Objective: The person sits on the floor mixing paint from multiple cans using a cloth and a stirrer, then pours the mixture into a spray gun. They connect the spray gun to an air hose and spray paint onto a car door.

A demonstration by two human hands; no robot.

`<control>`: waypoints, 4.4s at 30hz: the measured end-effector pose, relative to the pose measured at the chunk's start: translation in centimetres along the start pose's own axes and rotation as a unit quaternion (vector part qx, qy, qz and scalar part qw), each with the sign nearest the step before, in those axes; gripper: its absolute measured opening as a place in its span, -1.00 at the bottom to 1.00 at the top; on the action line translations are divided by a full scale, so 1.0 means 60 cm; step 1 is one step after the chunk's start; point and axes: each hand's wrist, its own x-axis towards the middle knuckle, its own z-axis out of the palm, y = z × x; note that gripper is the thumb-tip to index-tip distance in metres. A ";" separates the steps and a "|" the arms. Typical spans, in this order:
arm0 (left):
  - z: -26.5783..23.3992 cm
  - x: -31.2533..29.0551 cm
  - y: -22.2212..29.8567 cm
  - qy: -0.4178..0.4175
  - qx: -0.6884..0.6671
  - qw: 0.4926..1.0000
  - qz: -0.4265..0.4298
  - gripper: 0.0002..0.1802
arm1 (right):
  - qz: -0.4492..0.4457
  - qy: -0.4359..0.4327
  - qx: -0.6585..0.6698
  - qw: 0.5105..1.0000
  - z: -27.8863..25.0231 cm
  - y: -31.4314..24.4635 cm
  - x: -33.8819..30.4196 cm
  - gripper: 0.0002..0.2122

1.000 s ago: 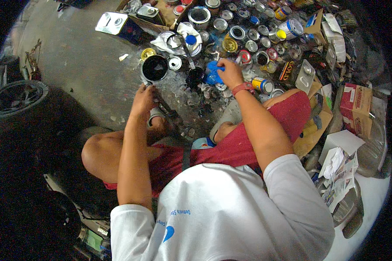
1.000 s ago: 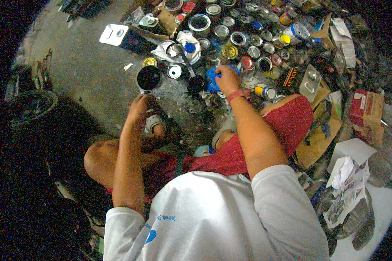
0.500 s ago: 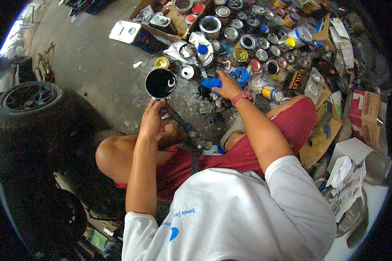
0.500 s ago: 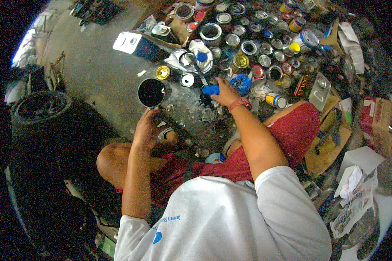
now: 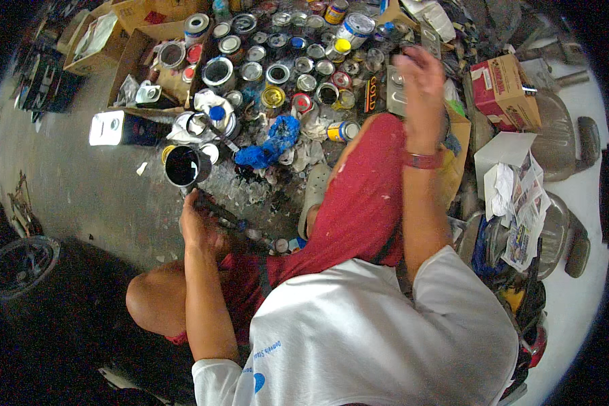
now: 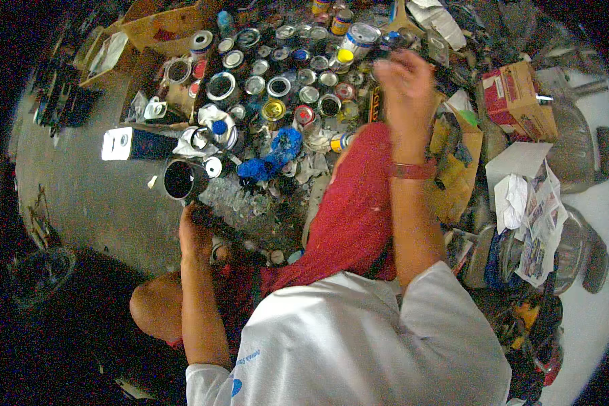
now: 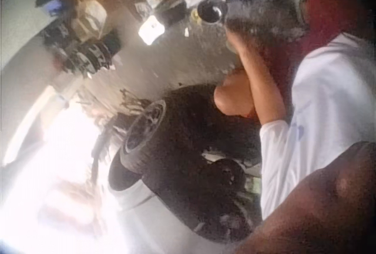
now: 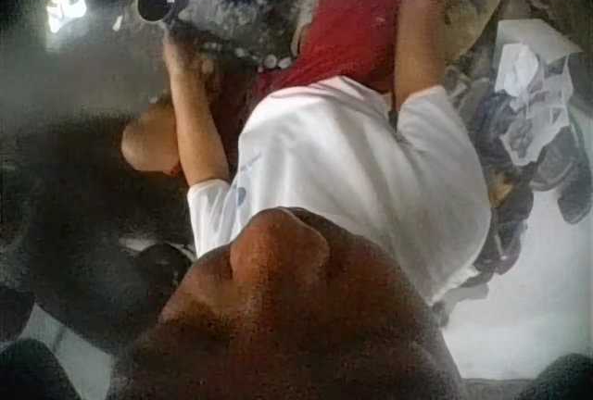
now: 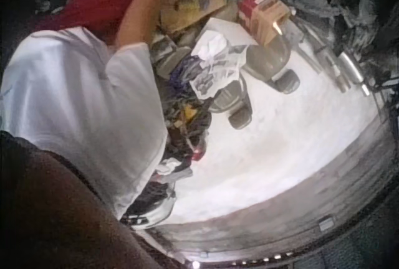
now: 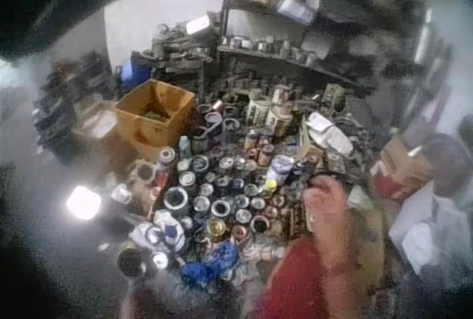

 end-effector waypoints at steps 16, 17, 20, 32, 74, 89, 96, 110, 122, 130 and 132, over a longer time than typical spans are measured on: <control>-0.020 -0.002 0.012 0.013 -0.067 0.996 0.050 -0.77 | 0.236 0.265 -0.255 0.899 -0.056 0.398 -0.138 0.57; -0.020 -0.003 0.010 0.008 -0.090 0.995 0.043 -0.78 | 0.195 0.276 -0.248 0.908 -0.062 0.402 -0.130 0.55; -0.021 0.000 0.008 0.004 -0.059 0.997 0.055 -0.78 | 0.164 0.297 -0.212 0.916 -0.084 0.407 -0.098 0.45; -0.007 0.007 0.006 0.039 -0.068 0.990 0.118 -0.74 | 0.151 0.228 -0.312 0.910 -0.178 0.208 0.028 0.31; -0.263 -0.095 0.424 0.183 -0.282 0.896 0.289 -0.76 | -0.007 -0.396 0.061 0.916 0.758 0.003 -0.123 -0.10; -0.242 -0.099 0.431 0.190 -0.315 0.887 0.280 -0.78 | 0.039 -0.315 0.014 0.948 1.113 0.089 -0.341 0.17; -0.241 -0.064 0.424 0.206 -0.283 0.899 0.264 -0.78 | 0.049 -0.313 0.077 0.946 1.070 0.041 -0.327 0.13; -0.244 -0.025 0.433 0.212 -0.133 0.951 0.179 -0.59 | -0.079 -0.497 0.087 0.860 0.738 -0.360 -0.048 -0.06; -0.129 -0.004 0.373 0.122 0.117 0.969 0.177 -0.30 | -0.042 -0.555 -0.077 0.827 0.529 -0.468 -0.005 0.12; -0.090 -0.050 0.364 0.040 0.191 0.975 0.110 0.10 | -0.021 -0.601 -0.176 0.779 0.503 -0.475 0.000 0.16; -0.086 -0.051 0.367 0.053 0.213 0.968 0.119 0.10 | -0.029 -0.596 -0.201 0.777 0.499 -0.474 0.001 0.16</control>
